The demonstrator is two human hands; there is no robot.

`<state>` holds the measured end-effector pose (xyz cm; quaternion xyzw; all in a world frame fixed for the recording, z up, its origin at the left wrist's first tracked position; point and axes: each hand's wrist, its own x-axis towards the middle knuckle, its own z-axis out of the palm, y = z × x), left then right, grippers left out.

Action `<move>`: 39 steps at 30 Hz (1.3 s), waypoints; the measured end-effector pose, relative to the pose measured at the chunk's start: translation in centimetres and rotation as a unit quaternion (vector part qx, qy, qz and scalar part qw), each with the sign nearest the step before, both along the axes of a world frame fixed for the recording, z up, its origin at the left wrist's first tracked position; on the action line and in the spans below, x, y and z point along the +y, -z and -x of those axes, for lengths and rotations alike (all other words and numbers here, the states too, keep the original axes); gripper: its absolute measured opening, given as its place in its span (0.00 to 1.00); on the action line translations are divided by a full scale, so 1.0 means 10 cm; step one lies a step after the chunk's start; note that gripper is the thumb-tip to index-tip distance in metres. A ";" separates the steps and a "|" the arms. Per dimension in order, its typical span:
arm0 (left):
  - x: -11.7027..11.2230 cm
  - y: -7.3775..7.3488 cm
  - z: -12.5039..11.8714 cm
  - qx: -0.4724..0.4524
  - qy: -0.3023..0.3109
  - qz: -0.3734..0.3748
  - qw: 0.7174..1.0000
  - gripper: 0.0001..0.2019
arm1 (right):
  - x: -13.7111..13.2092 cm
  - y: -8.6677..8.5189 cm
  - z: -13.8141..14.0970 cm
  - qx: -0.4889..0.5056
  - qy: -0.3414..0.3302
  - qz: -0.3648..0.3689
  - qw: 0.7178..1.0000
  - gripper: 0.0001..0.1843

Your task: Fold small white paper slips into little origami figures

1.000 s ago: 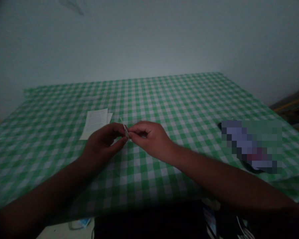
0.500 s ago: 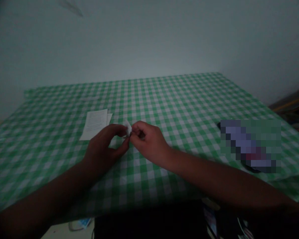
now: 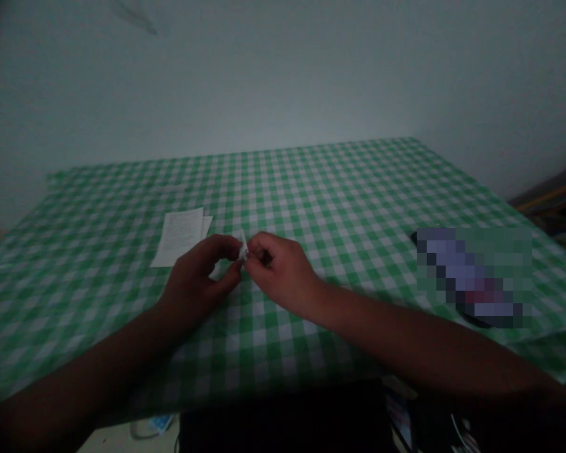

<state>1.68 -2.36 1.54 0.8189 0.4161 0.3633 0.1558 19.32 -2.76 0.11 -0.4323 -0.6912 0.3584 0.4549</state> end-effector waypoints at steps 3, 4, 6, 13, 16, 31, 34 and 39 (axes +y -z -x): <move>0.00 0.01 0.00 -0.018 -0.003 0.019 1.000 0.10 | 0.01 -0.02 -0.01 -0.013 0.004 -0.017 1.000 0.04; 0.00 0.01 0.00 -0.019 -0.005 0.025 1.000 0.09 | 0.01 -0.02 -0.01 -0.020 0.005 -0.026 0.999 0.04; 0.00 0.01 0.01 -0.017 -0.006 0.027 0.999 0.08 | 0.01 -0.03 -0.02 -0.033 0.004 -0.045 0.998 0.03; 0.03 -0.01 0.04 -0.017 0.008 0.010 1.000 0.06 | 0.02 -0.05 -0.03 -0.061 0.010 -0.076 0.995 0.05; 0.03 -0.01 0.04 -0.024 0.020 0.013 0.999 0.07 | 0.01 -0.06 -0.03 -0.063 0.013 -0.075 0.995 0.05; 0.14 0.08 0.12 -0.129 0.072 0.095 0.984 0.07 | 0.15 -0.06 -0.11 0.042 -0.074 -0.080 0.993 0.03; 0.15 0.08 0.12 -0.118 0.071 0.081 0.987 0.06 | 0.16 -0.04 -0.11 0.084 -0.078 -0.061 0.992 0.03; 0.15 0.09 0.12 -0.107 0.074 0.082 0.988 0.05 | 0.19 0.00 -0.12 0.109 -0.078 -0.015 0.991 0.01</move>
